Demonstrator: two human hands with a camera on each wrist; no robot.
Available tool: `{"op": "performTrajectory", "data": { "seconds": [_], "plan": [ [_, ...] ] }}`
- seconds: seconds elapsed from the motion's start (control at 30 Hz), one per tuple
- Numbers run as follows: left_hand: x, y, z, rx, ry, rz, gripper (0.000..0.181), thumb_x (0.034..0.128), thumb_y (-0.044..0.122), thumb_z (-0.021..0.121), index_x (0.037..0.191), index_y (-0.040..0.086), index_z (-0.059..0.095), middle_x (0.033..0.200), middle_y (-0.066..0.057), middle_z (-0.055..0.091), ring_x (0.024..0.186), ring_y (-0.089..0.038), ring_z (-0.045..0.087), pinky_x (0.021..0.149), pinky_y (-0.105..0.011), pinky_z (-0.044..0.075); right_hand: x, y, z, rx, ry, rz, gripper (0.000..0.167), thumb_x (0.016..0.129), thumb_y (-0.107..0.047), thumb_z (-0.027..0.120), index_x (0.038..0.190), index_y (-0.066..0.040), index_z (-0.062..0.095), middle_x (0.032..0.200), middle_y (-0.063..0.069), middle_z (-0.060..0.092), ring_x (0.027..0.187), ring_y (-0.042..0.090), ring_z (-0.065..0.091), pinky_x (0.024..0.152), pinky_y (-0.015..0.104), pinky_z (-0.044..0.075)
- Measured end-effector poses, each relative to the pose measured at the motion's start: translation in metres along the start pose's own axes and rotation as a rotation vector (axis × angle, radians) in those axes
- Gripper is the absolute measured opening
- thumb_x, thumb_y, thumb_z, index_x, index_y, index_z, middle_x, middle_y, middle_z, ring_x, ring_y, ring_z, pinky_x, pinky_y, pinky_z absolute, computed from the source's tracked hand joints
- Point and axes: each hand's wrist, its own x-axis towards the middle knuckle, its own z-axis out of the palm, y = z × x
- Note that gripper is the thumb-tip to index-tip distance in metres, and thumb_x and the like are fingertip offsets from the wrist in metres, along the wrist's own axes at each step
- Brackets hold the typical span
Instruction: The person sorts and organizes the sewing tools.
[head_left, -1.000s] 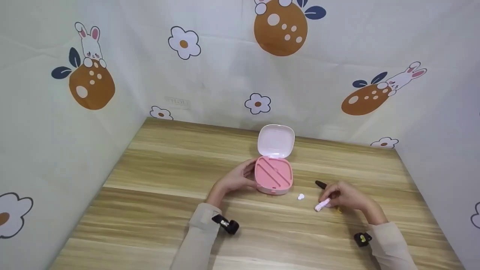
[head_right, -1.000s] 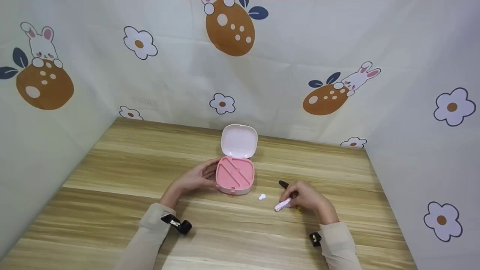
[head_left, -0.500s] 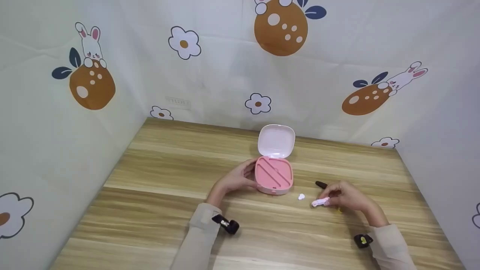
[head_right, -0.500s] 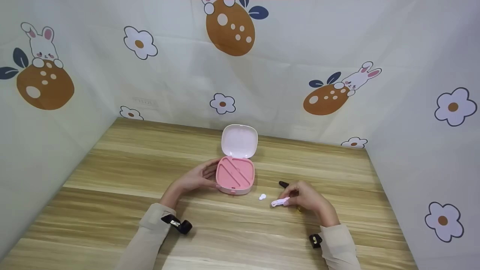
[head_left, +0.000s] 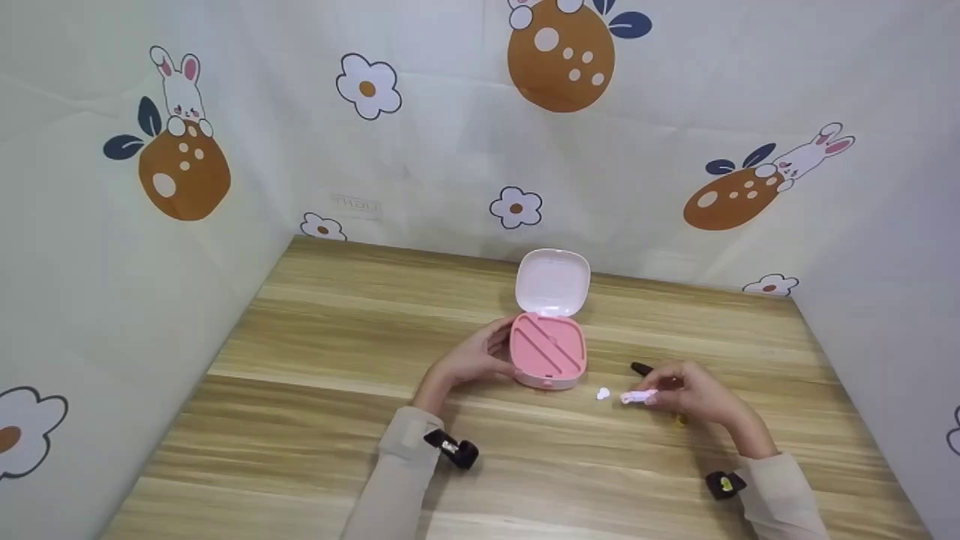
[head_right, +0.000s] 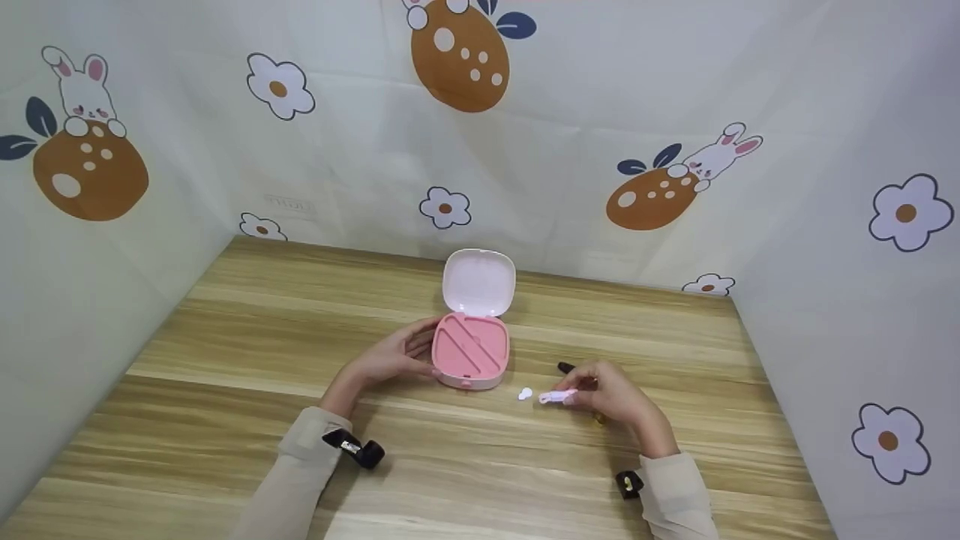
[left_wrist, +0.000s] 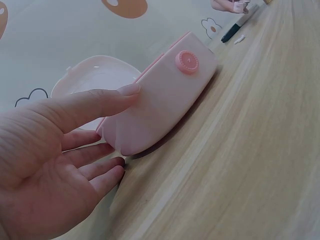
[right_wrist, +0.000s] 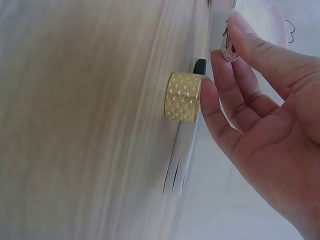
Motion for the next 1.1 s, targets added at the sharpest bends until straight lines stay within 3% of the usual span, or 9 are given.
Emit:
{"op": "performTrajectory", "data": {
  "seconds": [0.13,0.37,0.67,1.1],
  "plan": [
    [0.0,-0.001,0.0,0.005,0.0,-0.001,0.096,0.0815,-0.016,0.072,0.163,-0.009,0.022,0.17,-0.029,0.025,0.159,-0.041,0.024,0.132,-0.044,0.024,0.0,-0.003,0.001,-0.005,0.022,0.019,0.016,0.089,0.001,0.076,0.105,0.003,0.078,0.102,0.019,0.076,0.084,0.006,0.062,0.071,0.019,0.055],
    [0.0,0.0,0.0,0.015,0.004,-0.001,0.097,0.0815,-0.016,0.073,0.163,-0.008,0.022,0.171,-0.027,0.025,0.159,-0.04,0.024,0.132,-0.044,0.024,0.002,-0.007,0.006,-0.05,0.09,0.074,0.015,0.092,-0.001,0.076,0.107,0.002,0.078,0.102,0.016,0.076,0.089,0.007,0.064,0.079,0.02,0.056],
    [0.0,0.001,0.001,-0.005,0.017,-0.022,0.098,0.0802,-0.018,0.072,0.164,-0.008,0.021,0.171,-0.027,0.023,0.16,-0.04,0.023,0.132,-0.044,0.023,0.005,-0.018,0.012,-0.023,0.146,0.137,0.016,0.096,-0.007,0.076,0.11,0.001,0.078,0.105,0.015,0.075,0.091,0.014,0.065,0.077,0.02,0.056],
    [-0.001,0.001,0.001,0.006,0.016,-0.031,0.097,0.0822,-0.015,0.072,0.164,-0.007,0.021,0.171,-0.027,0.024,0.159,-0.041,0.025,0.131,-0.045,0.028,0.012,-0.025,0.021,-0.031,0.221,0.071,0.013,0.095,0.0,0.074,0.105,0.006,0.076,0.104,0.02,0.077,0.088,0.006,0.067,0.079,0.019,0.058]
  ]
}}
